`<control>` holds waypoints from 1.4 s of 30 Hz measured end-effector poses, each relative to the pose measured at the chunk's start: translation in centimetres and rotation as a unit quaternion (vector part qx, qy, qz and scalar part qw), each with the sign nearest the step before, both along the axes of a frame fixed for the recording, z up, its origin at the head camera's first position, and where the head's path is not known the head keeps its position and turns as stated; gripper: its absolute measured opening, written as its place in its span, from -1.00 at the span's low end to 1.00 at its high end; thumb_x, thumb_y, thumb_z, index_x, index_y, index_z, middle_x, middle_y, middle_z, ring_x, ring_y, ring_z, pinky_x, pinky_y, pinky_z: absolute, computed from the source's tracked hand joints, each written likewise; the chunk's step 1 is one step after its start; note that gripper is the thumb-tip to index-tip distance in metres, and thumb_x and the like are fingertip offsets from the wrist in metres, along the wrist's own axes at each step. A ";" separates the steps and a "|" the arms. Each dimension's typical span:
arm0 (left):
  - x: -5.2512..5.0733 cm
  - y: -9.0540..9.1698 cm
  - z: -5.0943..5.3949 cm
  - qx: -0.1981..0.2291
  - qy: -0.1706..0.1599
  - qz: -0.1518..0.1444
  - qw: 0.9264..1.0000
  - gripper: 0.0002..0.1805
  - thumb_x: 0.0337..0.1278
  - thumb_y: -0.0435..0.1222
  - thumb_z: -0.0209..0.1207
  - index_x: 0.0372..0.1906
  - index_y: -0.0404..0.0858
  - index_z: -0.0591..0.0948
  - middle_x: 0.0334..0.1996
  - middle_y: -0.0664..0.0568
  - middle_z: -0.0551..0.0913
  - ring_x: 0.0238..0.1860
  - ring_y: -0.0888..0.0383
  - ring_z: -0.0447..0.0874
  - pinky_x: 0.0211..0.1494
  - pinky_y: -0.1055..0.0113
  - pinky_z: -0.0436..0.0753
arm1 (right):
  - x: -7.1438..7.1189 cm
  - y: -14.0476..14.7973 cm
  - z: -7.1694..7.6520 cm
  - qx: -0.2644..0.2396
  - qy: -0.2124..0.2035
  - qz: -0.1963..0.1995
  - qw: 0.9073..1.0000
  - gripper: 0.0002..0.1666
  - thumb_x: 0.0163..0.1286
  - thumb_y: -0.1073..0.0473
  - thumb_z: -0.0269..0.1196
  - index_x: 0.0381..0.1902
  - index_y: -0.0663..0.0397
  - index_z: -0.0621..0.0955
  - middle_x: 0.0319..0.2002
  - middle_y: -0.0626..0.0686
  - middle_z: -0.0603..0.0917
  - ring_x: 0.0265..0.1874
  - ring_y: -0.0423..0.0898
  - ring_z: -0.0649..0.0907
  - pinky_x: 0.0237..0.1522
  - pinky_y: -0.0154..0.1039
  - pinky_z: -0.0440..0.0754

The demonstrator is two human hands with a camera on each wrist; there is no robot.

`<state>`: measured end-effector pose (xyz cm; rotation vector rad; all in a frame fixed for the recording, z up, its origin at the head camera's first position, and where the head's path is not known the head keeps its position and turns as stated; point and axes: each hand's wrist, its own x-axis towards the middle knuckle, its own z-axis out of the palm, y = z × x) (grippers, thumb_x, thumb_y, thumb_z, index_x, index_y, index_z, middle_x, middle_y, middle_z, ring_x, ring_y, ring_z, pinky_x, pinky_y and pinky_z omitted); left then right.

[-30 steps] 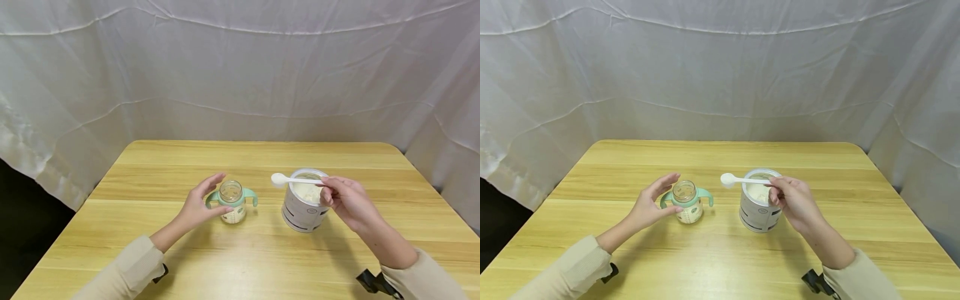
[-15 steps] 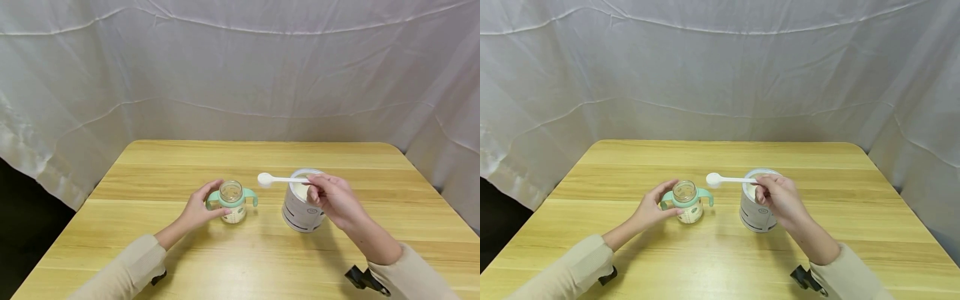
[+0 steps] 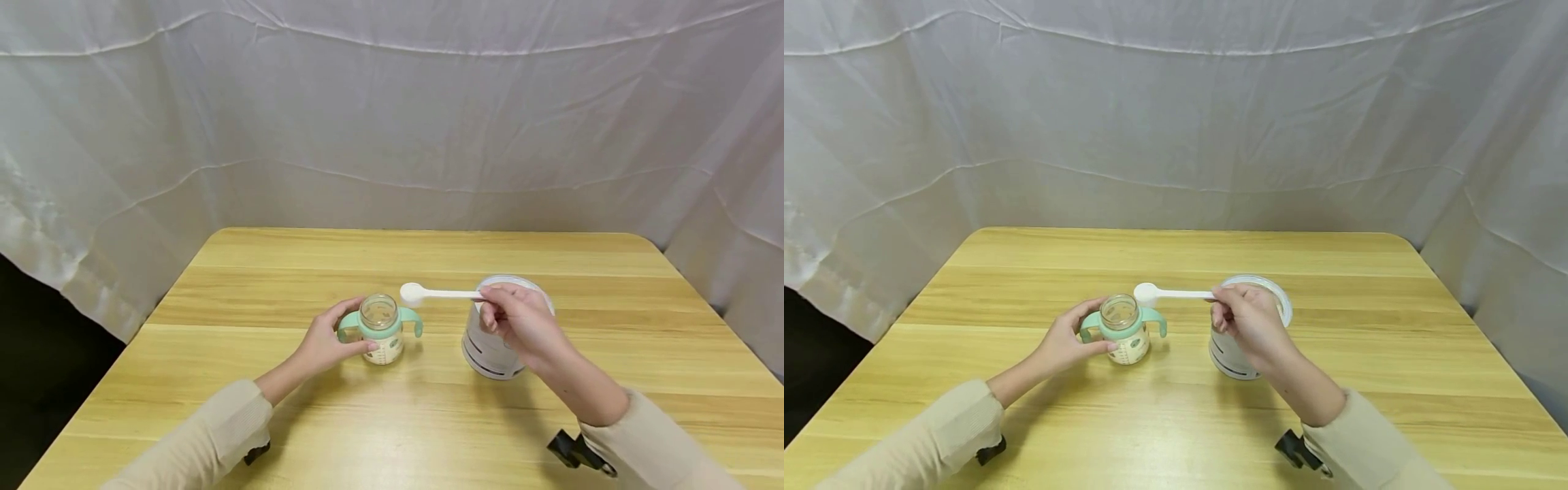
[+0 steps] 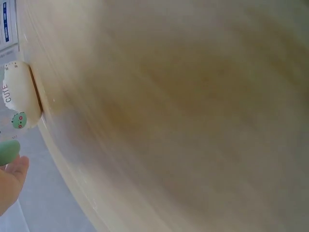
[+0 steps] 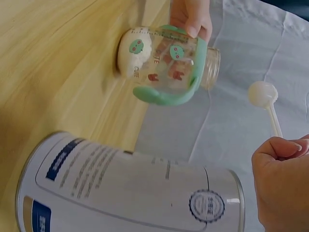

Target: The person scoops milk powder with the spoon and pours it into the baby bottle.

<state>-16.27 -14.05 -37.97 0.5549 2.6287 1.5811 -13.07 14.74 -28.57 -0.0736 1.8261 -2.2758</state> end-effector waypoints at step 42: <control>-0.2 -0.1 0.0 -0.005 -0.001 -0.014 1.000 -0.28 -0.20 -0.21 0.43 0.20 -0.23 0.45 0.05 -0.07 0.61 0.06 0.03 0.56 0.14 0.10 0.56 | -0.4 -5.1 -1.8 0.107 0.012 -0.049 0.993 -0.84 0.40 0.27 0.03 -0.37 0.27 0.41 -0.69 -0.13 0.52 -0.64 -0.29 0.46 -0.53 -0.51 0.49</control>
